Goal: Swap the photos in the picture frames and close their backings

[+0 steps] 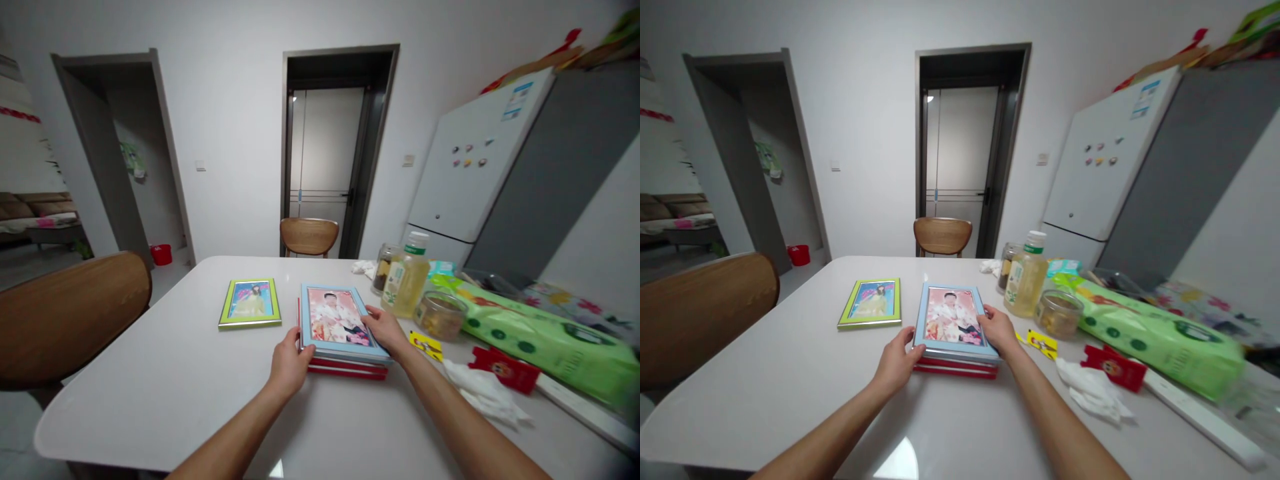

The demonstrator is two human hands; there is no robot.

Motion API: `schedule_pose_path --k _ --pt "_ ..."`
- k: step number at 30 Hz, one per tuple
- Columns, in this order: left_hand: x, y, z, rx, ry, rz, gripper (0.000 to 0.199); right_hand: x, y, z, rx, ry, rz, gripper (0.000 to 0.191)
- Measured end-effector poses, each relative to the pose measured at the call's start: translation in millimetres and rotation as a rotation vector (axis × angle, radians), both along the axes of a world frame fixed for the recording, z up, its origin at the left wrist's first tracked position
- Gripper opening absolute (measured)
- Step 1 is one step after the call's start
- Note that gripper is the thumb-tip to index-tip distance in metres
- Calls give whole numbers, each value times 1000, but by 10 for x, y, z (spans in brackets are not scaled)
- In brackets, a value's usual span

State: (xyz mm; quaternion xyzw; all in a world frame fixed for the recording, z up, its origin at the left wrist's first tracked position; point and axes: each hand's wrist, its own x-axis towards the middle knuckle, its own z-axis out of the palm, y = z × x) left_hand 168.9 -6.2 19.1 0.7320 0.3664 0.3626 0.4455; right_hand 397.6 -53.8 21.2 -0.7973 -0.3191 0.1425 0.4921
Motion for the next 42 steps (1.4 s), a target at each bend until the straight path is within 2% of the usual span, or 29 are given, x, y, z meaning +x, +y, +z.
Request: schedule_pose_path --k 3,7,10,12,14,15,17,18,21,25,28,34,40,42 --pt "21 40 -44 36 64 -16 33 -1 9 -40 -18 -64 31 41" --pt "-51 134 -4 82 124 -21 37 -111 -17 97 9 -173 41 32" --pt "-216 322 84 134 190 2 46 -388 -98 273 85 -298 14 35" --pt "-344 538 115 187 264 13 51 -703 -144 359 142 -380 19 37" --pt "-457 804 90 491 498 70 51 -1087 -141 385 168 -437 82 34" --pt "-505 938 57 599 609 45 52 -1285 -117 371 188 -470 153 31" --pt "-586 1172 -32 754 802 -8 51 -1645 -41 298 286 -592 409 30" --pt "-624 1260 -78 826 872 -62 50 -1793 2 243 287 -617 493 29" --pt "-741 1369 -171 985 941 -79 51 -2071 113 50 190 -619 568 30" --pt "-973 1197 -184 1065 921 -51 52 -2143 196 -137 -13 -576 479 36" --pt "-1237 941 -192 1085 861 -68 55 -2138 186 -153 -27 -584 425 39" --pt "-1715 462 -319 904 777 37 46 -2176 -63 -82 -46 -673 402 32" --pt "-1788 66 -318 829 637 21 45 -2237 -230 -125 -154 -611 452 30" --pt "-1772 -89 -329 831 625 4 46 -2284 -250 -140 -115 -533 480 33"
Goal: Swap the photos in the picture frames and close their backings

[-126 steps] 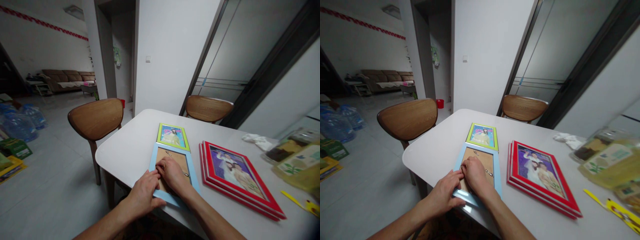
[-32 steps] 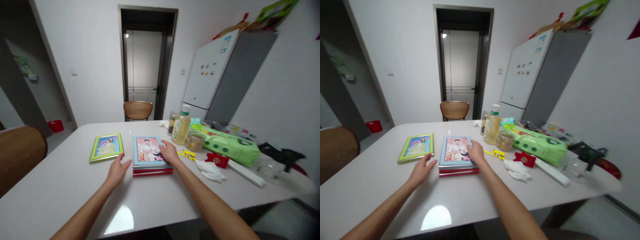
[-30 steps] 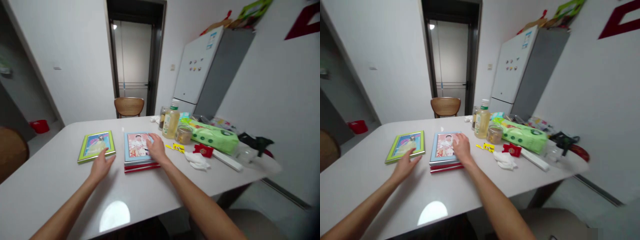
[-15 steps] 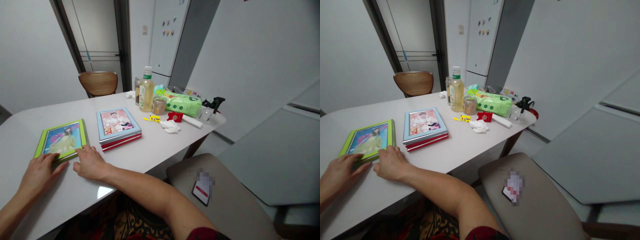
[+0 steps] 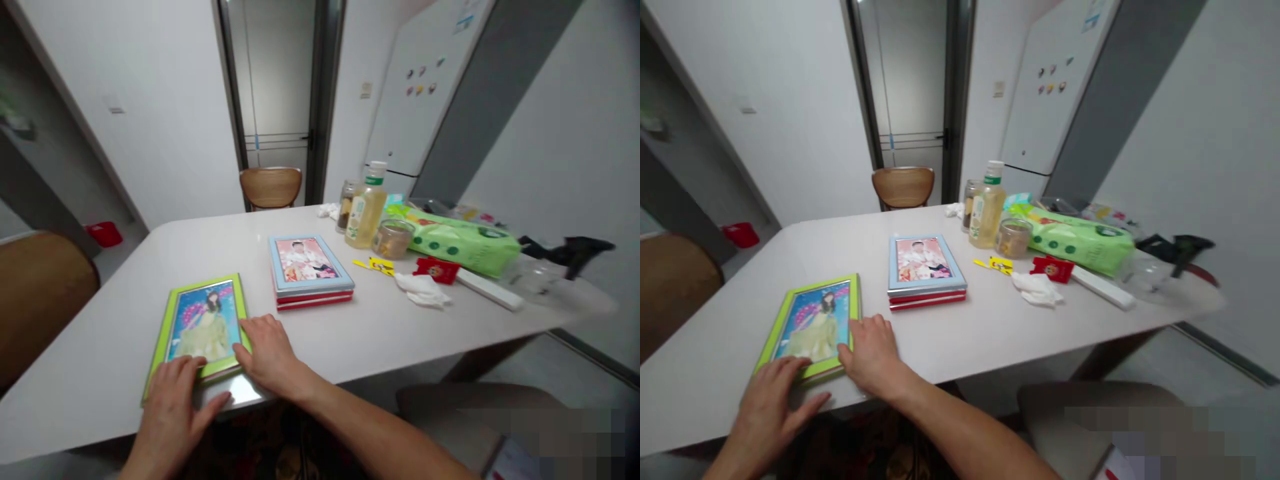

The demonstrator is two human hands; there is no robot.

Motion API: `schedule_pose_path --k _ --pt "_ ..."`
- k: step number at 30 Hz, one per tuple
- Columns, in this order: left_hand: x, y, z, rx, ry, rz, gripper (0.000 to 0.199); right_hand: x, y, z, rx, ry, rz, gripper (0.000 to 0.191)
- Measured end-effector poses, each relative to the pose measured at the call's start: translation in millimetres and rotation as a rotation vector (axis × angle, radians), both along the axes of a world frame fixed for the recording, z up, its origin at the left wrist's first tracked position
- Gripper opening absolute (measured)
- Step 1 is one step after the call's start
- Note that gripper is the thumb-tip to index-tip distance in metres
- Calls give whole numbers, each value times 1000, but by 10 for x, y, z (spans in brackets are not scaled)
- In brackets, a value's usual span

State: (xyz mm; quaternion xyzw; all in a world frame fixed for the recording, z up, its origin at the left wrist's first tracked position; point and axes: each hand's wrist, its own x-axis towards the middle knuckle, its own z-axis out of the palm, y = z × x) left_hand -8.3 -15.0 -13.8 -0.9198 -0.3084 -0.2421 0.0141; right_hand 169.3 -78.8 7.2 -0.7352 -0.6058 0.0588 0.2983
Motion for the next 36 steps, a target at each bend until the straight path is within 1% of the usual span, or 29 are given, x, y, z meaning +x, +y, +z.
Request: schedule_pose_path --k 2,5,6,9,12,15,17,19,21,23,26,28,31,32,34,36 --pt "36 -147 -16 5 -15 -5 50 -43 -24 -16 39 149 11 37" --pt "120 -314 -1 -52 -7 -15 55 -75 -72 -48 78 406 -10 42" --pt "146 -353 14 -89 1 -8 53 -76 -88 -62 87 481 -13 42" --pt "172 -430 55 -179 36 -5 38 -46 -129 -101 110 646 2 44" --pt "123 -462 94 -202 26 -56 32 30 -145 -106 141 747 12 44" --pt "76 -451 228 -187 -132 -92 38 101 -118 -33 212 842 -29 43" --pt "70 -423 384 -193 -309 -50 44 105 -73 57 253 872 -31 43" --pt "71 -386 551 -228 -488 32 48 60 -13 157 254 840 7 44" --pt "58 -349 682 -284 -627 106 53 -24 50 242 223 763 75 45" --pt "22 -317 756 -370 -745 142 57 -125 104 298 210 673 147 44" --pt "-49 -279 785 -500 -938 169 58 -265 150 316 226 556 250 46" --pt "-82 -254 771 -548 -1031 203 54 -331 158 287 208 485 323 51" --pt "-94 -210 685 -679 -1047 227 49 -355 153 193 149 356 389 64" --pt "-94 -195 633 -734 -1030 227 49 -339 151 154 138 309 387 65" --pt "-97 -166 496 -800 -965 227 52 -272 146 78 135 218 365 60" --pt "-108 -139 334 -782 -860 224 55 -180 141 17 124 121 363 52"
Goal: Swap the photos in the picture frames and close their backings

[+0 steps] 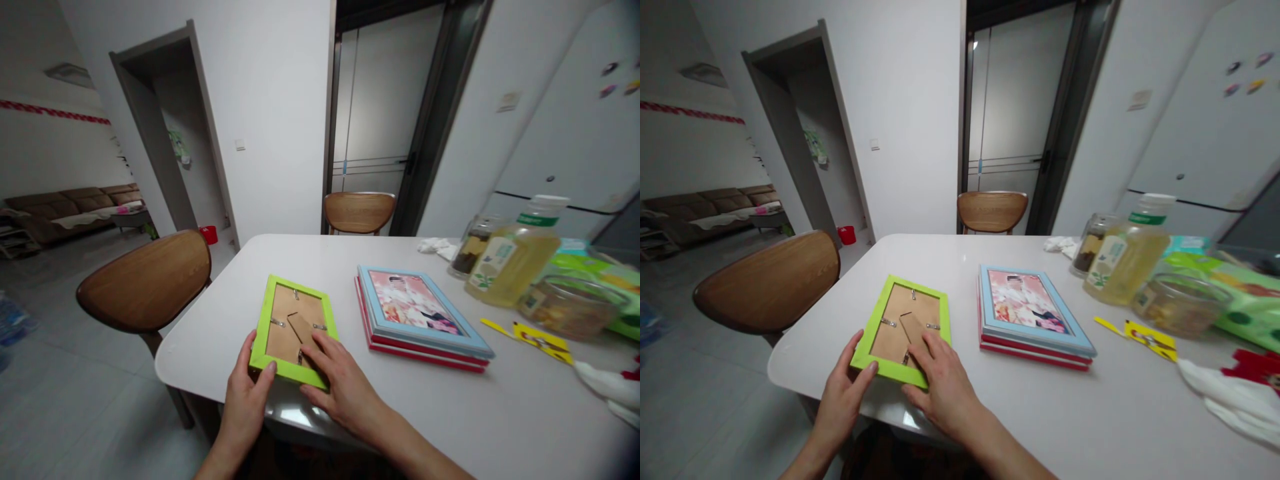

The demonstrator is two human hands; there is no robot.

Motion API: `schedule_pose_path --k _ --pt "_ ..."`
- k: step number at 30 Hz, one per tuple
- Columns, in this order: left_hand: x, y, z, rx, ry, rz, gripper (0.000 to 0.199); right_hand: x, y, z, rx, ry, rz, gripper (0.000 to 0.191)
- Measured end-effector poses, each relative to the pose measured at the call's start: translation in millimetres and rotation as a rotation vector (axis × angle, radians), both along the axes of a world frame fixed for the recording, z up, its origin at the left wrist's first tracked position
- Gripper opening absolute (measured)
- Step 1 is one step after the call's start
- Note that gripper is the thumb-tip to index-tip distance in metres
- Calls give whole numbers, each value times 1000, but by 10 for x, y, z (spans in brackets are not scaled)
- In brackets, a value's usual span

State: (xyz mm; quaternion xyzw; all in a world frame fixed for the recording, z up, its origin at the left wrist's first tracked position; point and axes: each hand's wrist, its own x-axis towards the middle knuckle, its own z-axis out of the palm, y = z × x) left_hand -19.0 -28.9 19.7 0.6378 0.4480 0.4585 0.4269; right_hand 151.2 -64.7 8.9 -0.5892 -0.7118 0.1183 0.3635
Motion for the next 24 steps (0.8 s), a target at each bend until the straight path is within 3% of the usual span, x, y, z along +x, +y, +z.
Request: schedule_pose_path --k 5,12,17,21,24 --pt "-37 51 -324 144 406 -22 62 177 0 -74 -65 -257 15 46" --pt "-36 85 -472 385 755 -33 52 220 7 -179 -81 -385 13 46" --pt "-20 77 -431 392 841 -74 52 265 3 -133 -45 -389 34 41" --pt "43 100 -292 381 784 -152 56 308 124 17 -19 -343 107 28" --pt "107 138 -219 390 730 -247 45 306 251 85 -35 -350 188 22"
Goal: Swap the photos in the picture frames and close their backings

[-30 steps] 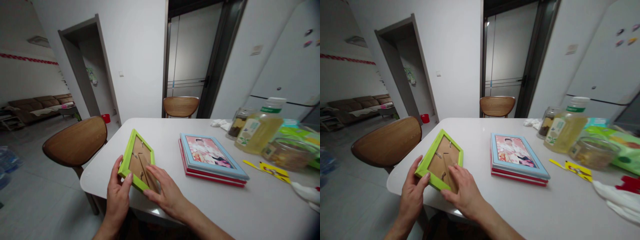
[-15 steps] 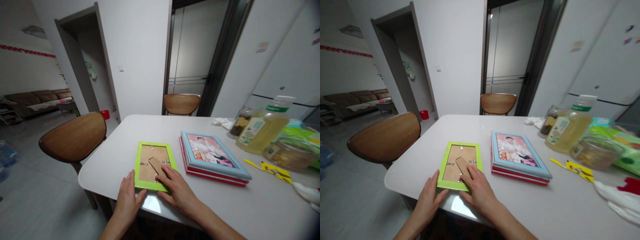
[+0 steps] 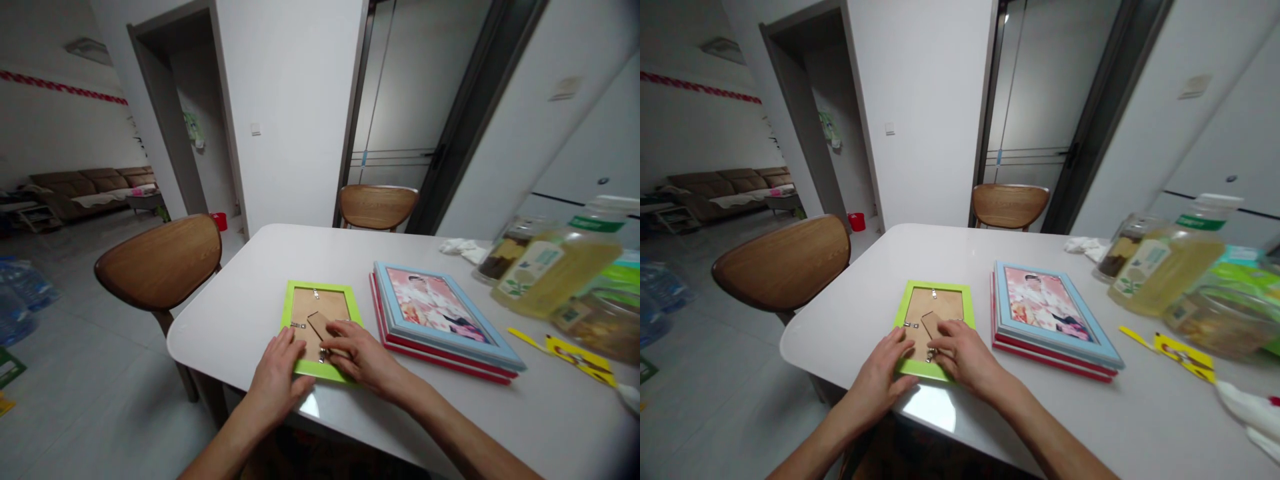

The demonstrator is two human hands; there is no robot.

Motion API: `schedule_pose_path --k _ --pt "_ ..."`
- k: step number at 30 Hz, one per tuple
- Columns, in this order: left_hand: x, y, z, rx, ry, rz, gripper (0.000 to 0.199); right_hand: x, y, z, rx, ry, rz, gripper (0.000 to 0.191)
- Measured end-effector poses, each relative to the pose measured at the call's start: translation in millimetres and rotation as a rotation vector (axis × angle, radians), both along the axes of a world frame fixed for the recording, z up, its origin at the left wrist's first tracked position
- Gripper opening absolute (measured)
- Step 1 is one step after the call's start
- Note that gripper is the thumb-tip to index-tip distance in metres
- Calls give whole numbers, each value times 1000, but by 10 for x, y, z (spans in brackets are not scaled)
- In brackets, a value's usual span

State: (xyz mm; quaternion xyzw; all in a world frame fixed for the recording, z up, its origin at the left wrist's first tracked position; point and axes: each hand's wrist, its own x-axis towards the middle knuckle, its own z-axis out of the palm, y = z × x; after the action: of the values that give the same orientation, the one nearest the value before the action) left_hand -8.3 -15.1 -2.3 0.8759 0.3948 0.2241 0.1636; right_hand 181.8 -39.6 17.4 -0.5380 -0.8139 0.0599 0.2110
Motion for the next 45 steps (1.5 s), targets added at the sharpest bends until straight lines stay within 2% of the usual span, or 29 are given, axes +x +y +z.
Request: schedule_pose_path --k 3,6,14,16,20,23,30,35,41,45 --pt "29 34 -1 -13 -19 -61 29 -32 93 -10 -33 8 42 18" --pt "25 50 -40 -34 -37 -62 26 -67 138 -65 -33 46 35 14" --pt "17 41 -46 -50 -38 -50 24 -104 162 -160 11 128 -90 15" --pt "12 39 -42 -48 -40 -52 25 -49 182 -135 22 143 -183 22" --pt "3 37 -49 -55 -44 -57 26 119 256 -58 -6 -25 -411 30" --pt "4 36 -49 -64 -51 -51 26 199 311 -37 -64 -143 -436 25" --pt "7 36 -43 -63 -49 -56 25 208 379 -111 -35 -173 -496 27" --pt "-3 42 -74 -55 -61 -61 28 153 360 -65 2 -166 -496 27" --pt "5 33 -64 -47 -95 -60 27 -277 415 -10 5 -64 -244 26" --pt "14 25 -39 -36 -131 -65 28 -484 555 -45 -12 -74 -235 22"
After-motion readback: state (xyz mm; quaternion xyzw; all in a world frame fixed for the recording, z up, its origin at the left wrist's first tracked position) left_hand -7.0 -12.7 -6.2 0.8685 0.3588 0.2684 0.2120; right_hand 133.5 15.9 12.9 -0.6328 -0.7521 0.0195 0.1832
